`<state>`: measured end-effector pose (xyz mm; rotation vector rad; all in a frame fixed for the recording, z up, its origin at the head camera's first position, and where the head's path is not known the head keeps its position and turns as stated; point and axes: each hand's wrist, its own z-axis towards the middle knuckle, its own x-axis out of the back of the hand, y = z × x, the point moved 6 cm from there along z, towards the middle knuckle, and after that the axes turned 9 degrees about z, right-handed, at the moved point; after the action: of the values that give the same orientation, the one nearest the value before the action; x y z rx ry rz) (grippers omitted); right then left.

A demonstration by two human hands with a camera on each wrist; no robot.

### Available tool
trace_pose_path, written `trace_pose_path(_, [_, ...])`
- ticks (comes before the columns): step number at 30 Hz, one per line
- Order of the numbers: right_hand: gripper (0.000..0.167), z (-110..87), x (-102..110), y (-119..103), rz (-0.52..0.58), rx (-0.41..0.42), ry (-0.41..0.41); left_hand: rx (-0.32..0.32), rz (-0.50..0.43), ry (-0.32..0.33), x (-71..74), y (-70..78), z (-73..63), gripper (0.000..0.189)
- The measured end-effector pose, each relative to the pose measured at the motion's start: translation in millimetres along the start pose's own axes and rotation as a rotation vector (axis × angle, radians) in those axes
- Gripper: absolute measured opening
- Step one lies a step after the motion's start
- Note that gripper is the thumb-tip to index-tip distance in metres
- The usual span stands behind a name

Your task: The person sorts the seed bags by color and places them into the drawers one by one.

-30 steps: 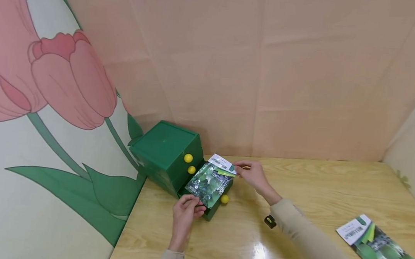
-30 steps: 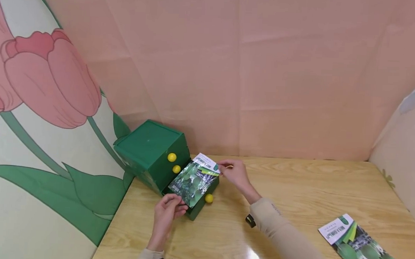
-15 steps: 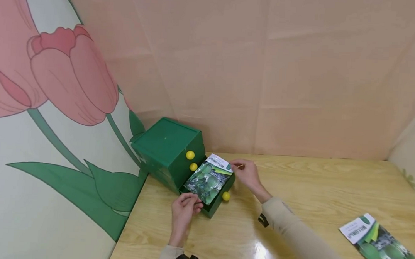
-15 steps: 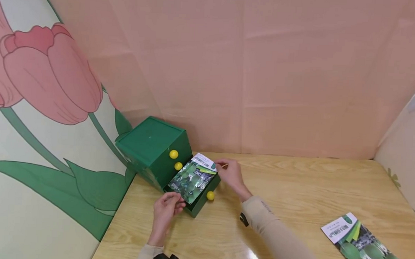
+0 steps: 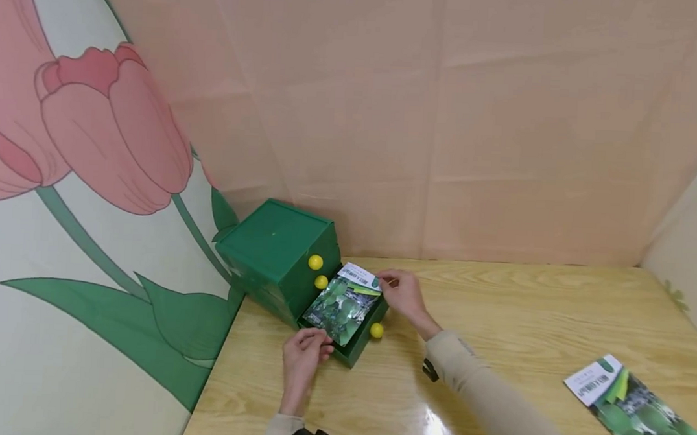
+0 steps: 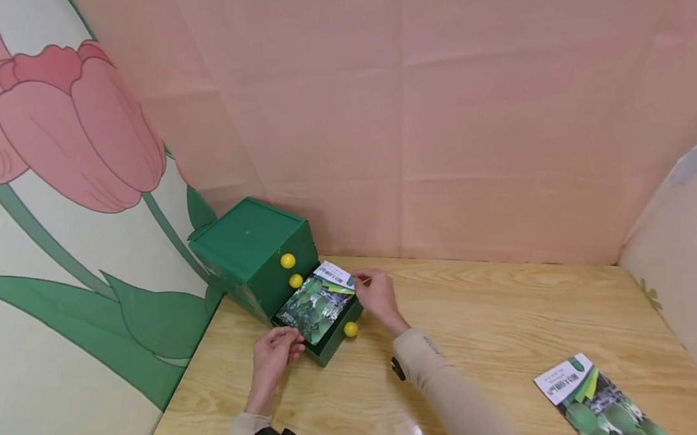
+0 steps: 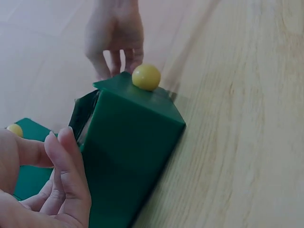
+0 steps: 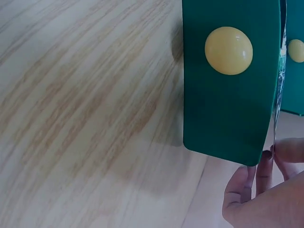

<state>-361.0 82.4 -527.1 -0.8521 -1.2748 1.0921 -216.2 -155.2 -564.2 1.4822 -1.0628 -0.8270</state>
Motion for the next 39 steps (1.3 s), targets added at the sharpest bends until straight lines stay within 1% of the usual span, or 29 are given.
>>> trace_pose_path(4, [0.021, -1.5, -4.4, 2.8, -0.015, -0.003, 0.009, -0.012, 0.011, 0.010, 1.5, -4.2, 0.4, 0.016])
trace_pose_path(8, [0.022, -3.8, -9.5, 3.7, -0.027, -0.011, 0.009, -0.008, 0.016, 0.026, 4.1, -8.2, 0.9, 0.012])
trace_pose_path(16, [0.022, -3.7, -14.9, 4.1, -0.038, -0.005, 0.007, -0.015, 0.042, 0.035, 6.3, -5.4, 2.2, 0.010])
trace_pose_path(22, [0.021, -5.4, -17.7, 5.7, -0.074, 0.032, 0.007, -0.002, 0.060, 0.042, 7.8, -6.6, 1.0, 0.008])
trace_pose_path(25, [0.021, -6.3, -19.1, 7.1, -0.080, 0.054, 0.004, 0.011, 0.053, 0.044, 8.5, -8.0, 0.3, 0.008])
trace_pose_path(29, [0.022, -7.8, -19.9, 7.9, -0.070, 0.042, 0.002, 0.029, 0.047, 0.039, 8.9, -8.6, 0.5, 0.010])
trace_pose_path(33, [0.022, -9.2, -19.4, 7.0, -0.063, 0.039, 0.018, 0.039, 0.063, 0.034, 9.0, -8.5, 1.0, 0.012])
trace_pose_path(39, [0.019, -9.5, -20.2, 7.7, -0.066, 0.046, 0.041, 0.038, 0.093, 0.034, 8.4, -8.7, 2.3, 0.014])
